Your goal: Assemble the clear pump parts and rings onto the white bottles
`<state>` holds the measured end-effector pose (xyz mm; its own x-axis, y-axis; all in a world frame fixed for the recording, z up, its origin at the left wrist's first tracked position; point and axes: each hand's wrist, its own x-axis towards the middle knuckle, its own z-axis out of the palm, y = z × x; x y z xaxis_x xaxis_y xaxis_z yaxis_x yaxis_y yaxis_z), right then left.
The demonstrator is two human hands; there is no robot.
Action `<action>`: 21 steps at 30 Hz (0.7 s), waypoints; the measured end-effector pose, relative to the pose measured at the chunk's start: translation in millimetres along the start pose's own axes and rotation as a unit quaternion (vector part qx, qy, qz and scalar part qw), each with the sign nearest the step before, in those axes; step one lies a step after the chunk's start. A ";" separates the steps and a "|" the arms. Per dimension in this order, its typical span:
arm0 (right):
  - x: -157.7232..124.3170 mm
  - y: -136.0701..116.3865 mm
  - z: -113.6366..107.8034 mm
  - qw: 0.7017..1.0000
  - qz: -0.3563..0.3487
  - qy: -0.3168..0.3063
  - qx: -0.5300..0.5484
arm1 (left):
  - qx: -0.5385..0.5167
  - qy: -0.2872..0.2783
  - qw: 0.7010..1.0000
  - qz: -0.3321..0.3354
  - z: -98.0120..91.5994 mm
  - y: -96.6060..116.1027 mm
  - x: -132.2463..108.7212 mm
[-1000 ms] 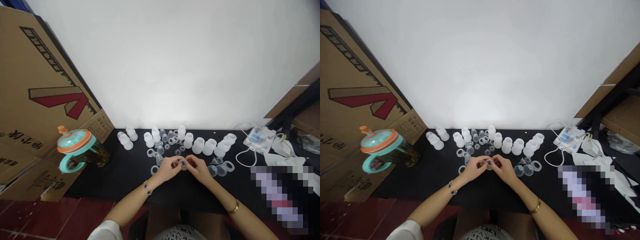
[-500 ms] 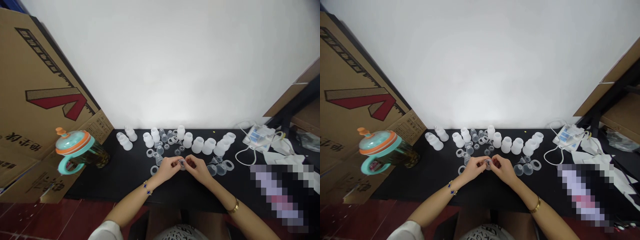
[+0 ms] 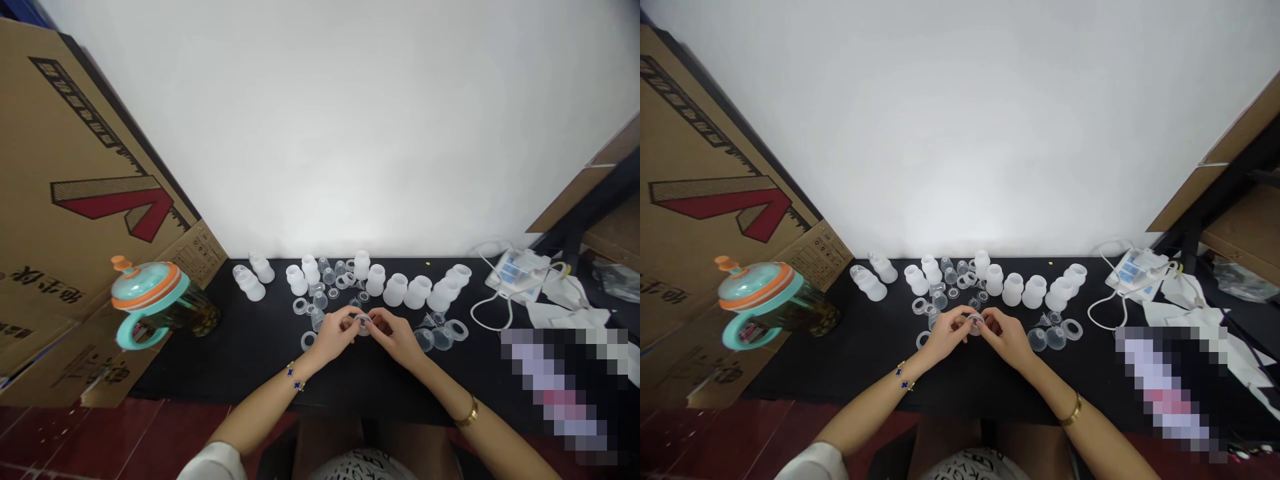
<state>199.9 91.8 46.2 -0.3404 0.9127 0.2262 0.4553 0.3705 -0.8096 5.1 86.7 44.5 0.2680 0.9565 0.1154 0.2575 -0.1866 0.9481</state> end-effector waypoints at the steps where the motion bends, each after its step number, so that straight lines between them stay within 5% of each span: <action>1: 0.5 -0.2 -0.2 1.000 0.003 0.000 0.000 | -0.010 0.007 1.000 -0.002 0.1 -1.0 0.0; 21: 3.2 -0.4 -1.9 0.999 0.004 -0.035 0.005 | -0.064 -0.009 0.998 -0.026 1.2 -1.8 0.6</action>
<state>200.1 94.9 48.2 -0.3933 0.9013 0.1818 0.4501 0.3612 -0.8167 5.9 87.3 42.6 0.2740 0.9598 0.0611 0.1514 -0.1058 0.9828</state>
